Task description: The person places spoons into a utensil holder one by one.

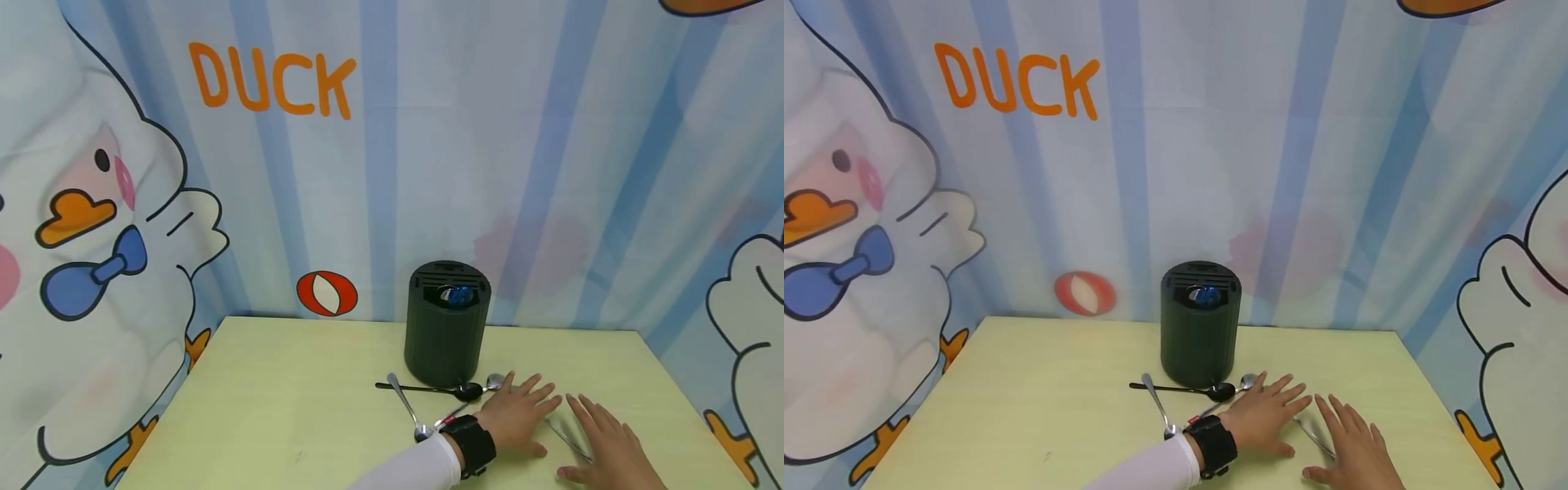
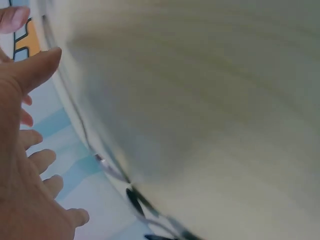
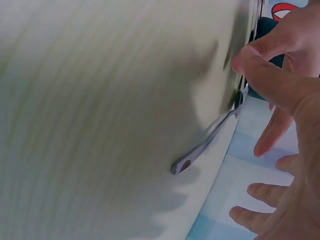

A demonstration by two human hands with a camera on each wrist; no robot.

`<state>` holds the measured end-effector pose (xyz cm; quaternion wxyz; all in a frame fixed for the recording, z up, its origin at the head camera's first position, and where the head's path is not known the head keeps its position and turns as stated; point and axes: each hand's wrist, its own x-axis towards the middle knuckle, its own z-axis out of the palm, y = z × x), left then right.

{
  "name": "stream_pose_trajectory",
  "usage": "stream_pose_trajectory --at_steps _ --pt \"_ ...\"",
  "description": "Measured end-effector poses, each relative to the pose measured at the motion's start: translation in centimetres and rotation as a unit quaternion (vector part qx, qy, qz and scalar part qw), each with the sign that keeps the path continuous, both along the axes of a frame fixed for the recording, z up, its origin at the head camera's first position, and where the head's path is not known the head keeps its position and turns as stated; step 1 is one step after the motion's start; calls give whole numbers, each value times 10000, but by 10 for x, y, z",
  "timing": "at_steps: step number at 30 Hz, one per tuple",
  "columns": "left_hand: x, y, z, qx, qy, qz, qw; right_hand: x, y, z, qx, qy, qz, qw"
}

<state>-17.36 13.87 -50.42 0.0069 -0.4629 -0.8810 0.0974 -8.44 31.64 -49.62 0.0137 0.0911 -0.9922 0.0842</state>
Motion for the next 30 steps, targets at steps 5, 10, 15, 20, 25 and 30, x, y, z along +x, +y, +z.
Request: stream_pose_trajectory --at_steps 5,10,15,20,25,30 --pt "0 3 -6 -101 -364 21 9993 -3 -1 -5 -218 -550 3 9982" --pt "1 11 -7 -80 -352 -252 9990 -7 3 -9 -673 -1103 -319 9911" --pt "4 15 -5 119 -152 -597 9980 -12 6 -10 -841 -1269 -353 9877" --pt "6 15 1 96 26 -873 9961 -11 2 -12 -916 -936 -275 9910" --pt "6 16 3 194 -58 -1042 9943 -9 -2 -13 -962 -656 -343 9926" --pt "7 17 1 443 -355 -911 9942 -9 -4 -13 -1057 -745 -386 9908"
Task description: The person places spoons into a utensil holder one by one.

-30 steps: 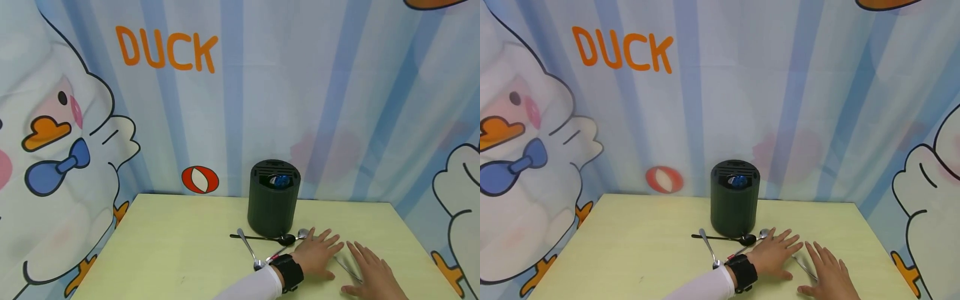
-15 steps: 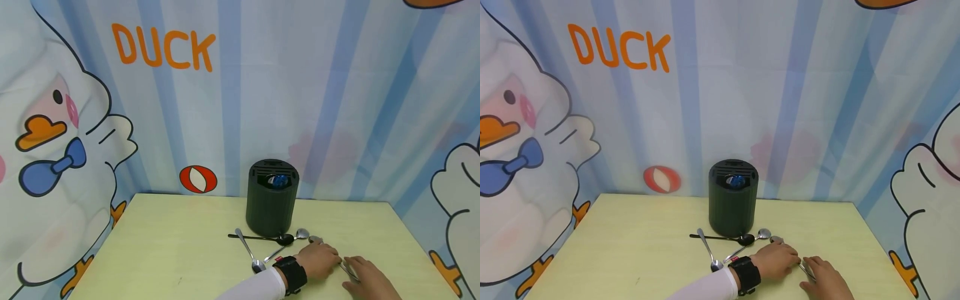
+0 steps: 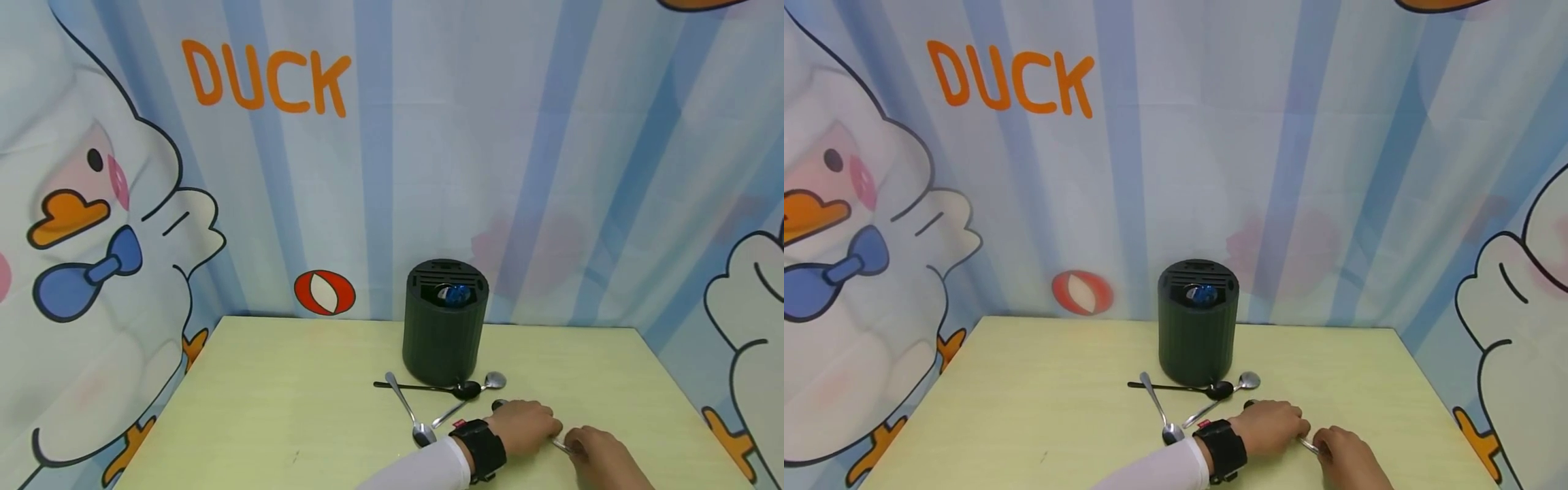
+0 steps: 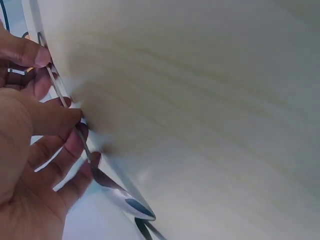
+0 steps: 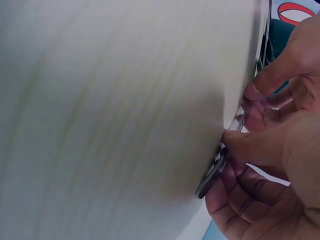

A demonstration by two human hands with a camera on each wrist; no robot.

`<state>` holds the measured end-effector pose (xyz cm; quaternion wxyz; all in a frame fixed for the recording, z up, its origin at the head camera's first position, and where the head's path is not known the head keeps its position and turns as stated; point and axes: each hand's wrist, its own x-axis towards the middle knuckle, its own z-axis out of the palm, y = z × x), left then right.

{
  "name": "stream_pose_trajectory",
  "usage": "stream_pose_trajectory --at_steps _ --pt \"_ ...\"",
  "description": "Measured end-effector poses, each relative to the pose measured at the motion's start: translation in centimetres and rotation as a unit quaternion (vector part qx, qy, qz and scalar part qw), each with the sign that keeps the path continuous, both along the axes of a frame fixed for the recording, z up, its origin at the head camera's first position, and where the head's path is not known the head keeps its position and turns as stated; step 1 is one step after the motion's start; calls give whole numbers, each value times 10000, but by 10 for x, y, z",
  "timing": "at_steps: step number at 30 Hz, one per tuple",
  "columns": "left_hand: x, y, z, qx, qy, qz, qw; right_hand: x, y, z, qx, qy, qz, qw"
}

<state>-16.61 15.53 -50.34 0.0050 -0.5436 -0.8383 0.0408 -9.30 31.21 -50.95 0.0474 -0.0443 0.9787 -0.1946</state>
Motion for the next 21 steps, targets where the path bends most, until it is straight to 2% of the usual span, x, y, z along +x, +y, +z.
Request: stream_pose_trajectory --at_steps 11,17,21 --pt "2 5 -2 191 -767 306 9964 7 3 0 -34 129 12 9999" --pt "4 2 -1 256 -679 233 9971 14 5 -1 -51 368 215 9991" --pt "2 -4 5 477 -450 154 9977 16 4 2 -124 519 104 9985"
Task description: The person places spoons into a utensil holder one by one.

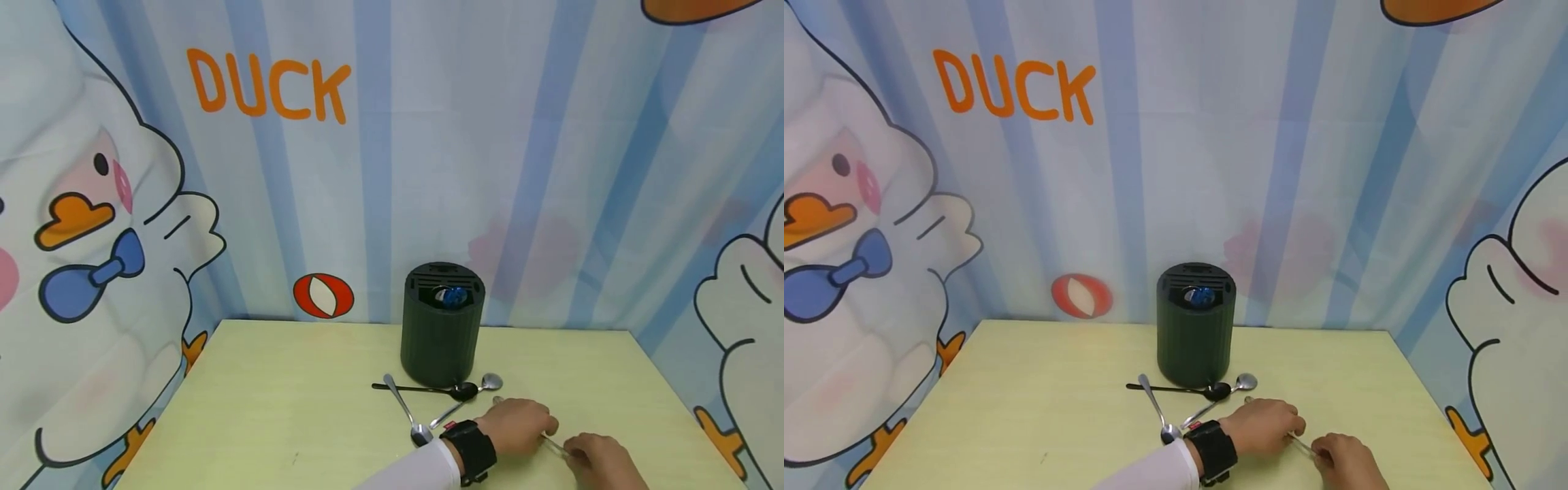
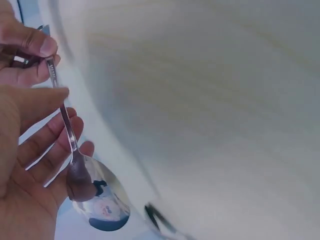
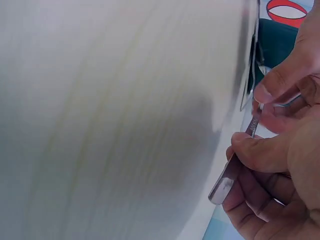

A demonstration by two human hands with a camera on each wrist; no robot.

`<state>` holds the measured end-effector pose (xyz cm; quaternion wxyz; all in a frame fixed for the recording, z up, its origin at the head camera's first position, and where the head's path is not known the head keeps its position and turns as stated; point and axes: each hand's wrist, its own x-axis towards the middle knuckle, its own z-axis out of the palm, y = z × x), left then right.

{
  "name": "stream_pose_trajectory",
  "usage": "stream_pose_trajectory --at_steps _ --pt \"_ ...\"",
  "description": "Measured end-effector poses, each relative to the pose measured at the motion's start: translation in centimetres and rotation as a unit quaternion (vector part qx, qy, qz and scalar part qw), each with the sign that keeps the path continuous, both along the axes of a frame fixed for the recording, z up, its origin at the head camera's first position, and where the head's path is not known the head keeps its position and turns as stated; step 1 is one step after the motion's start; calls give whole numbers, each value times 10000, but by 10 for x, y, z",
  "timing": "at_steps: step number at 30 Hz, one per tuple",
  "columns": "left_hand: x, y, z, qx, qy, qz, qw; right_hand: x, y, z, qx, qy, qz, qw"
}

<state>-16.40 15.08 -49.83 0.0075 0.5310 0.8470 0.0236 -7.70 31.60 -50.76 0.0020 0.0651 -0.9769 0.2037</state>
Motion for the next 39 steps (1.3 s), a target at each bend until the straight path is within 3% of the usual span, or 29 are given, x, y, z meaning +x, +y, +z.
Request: stream_pose_trajectory --at_steps 5,8,12,14,16,19,21,23,25,27,29,31,34,39 --pt "-2 -14 14 322 270 -125 9990 3 -5 8 -73 140 -289 9995" --pt "-1 -23 22 656 496 -400 9958 5 -7 14 -77 301 -317 9990" --pt "2 -32 35 1347 992 -830 9824 10 -10 21 -138 730 -309 9968" --pt "4 -37 42 1944 1156 -910 9698 11 -13 26 -196 1074 -317 9935" --pt "6 -40 48 2633 1355 -835 9515 10 -16 31 -322 1449 -388 9882" --pt "8 -43 55 3702 1675 -434 9127 10 -22 39 -528 2029 -493 9765" --pt "11 -44 56 4337 1670 -47 8854 10 -26 43 -680 2359 -588 9676" --pt "15 -43 55 4911 1080 355 8636 11 -30 47 -821 2622 -664 9592" --pt "20 -42 53 5387 -139 602 8402 12 -35 51 -922 2815 -718 9524" --pt "25 -41 51 5647 -1492 749 8082 13 -39 54 -1006 2915 -755 9483" --pt "29 -40 48 5591 -2237 861 7937 14 -43 57 -1062 2957 -772 9462" --pt "31 -39 46 5485 -2606 726 7912 15 -46 59 -1087 2954 -793 9459" --pt "34 -37 43 5396 -2631 549 7979 16 -48 60 -1127 2937 -805 9458" --pt "39 -36 43 5623 -3253 445 7590 19 -53 59 -1216 2858 -785 9473"
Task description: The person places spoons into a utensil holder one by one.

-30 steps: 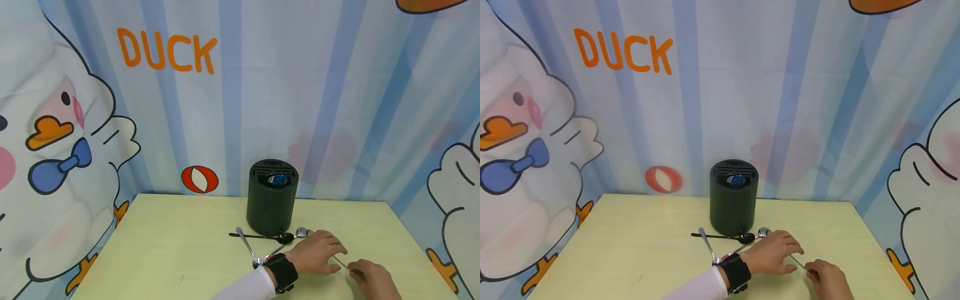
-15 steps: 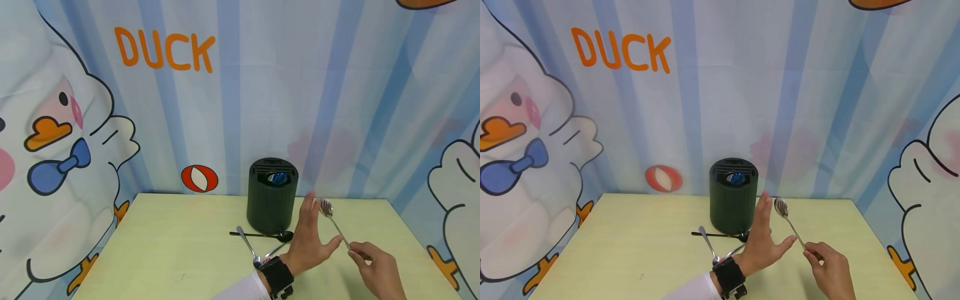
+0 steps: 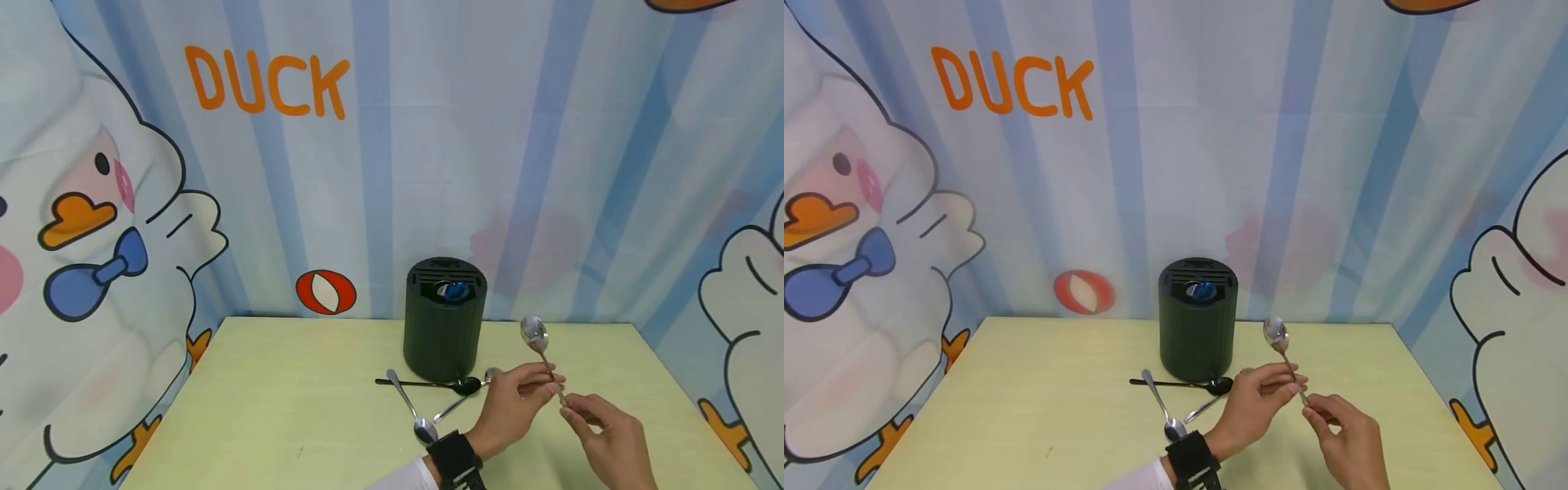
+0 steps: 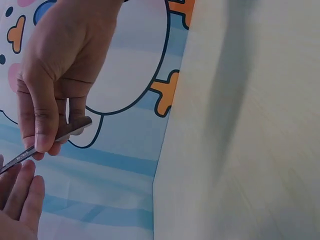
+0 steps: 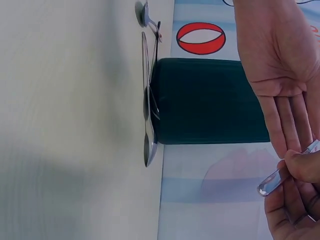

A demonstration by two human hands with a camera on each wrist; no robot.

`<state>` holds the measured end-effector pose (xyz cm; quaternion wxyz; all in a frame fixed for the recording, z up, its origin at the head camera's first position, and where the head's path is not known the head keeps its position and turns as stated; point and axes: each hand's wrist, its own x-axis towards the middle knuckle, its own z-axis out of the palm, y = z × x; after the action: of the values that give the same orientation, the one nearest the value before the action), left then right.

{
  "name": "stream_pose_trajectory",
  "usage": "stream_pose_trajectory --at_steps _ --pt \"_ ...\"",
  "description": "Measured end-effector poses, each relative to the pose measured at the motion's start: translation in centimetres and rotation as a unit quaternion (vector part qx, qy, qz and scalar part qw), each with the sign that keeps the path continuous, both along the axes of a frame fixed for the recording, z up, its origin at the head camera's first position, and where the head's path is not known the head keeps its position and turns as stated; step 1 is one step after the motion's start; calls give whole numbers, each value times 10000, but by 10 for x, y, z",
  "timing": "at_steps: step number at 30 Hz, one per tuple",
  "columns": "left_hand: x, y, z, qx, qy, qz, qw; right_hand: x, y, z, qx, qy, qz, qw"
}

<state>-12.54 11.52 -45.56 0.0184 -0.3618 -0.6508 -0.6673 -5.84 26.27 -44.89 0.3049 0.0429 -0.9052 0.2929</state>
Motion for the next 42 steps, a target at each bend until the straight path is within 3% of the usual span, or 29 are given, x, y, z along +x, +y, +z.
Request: stream_pose_trajectory --at_steps 7,14,23,28,37,42 --pt "5 -3 5 398 -580 -62 9975 6 -10 -2 -347 -131 210 9991" --pt "21 -19 32 489 -685 -13 9965 5 -15 -3 -397 -181 212 9988" --pt "9 -15 12 343 -688 -12 9970 5 -19 -3 -520 -358 249 9977" --pt "8 -18 11 299 -632 21 9976 5 -21 -1 -463 -458 298 9974" --pt "19 -36 37 585 -643 -118 9961 0 -23 13 -428 128 225 9987" --pt "23 -46 46 665 -632 -64 9958 -4 -29 25 -702 391 539 9953"
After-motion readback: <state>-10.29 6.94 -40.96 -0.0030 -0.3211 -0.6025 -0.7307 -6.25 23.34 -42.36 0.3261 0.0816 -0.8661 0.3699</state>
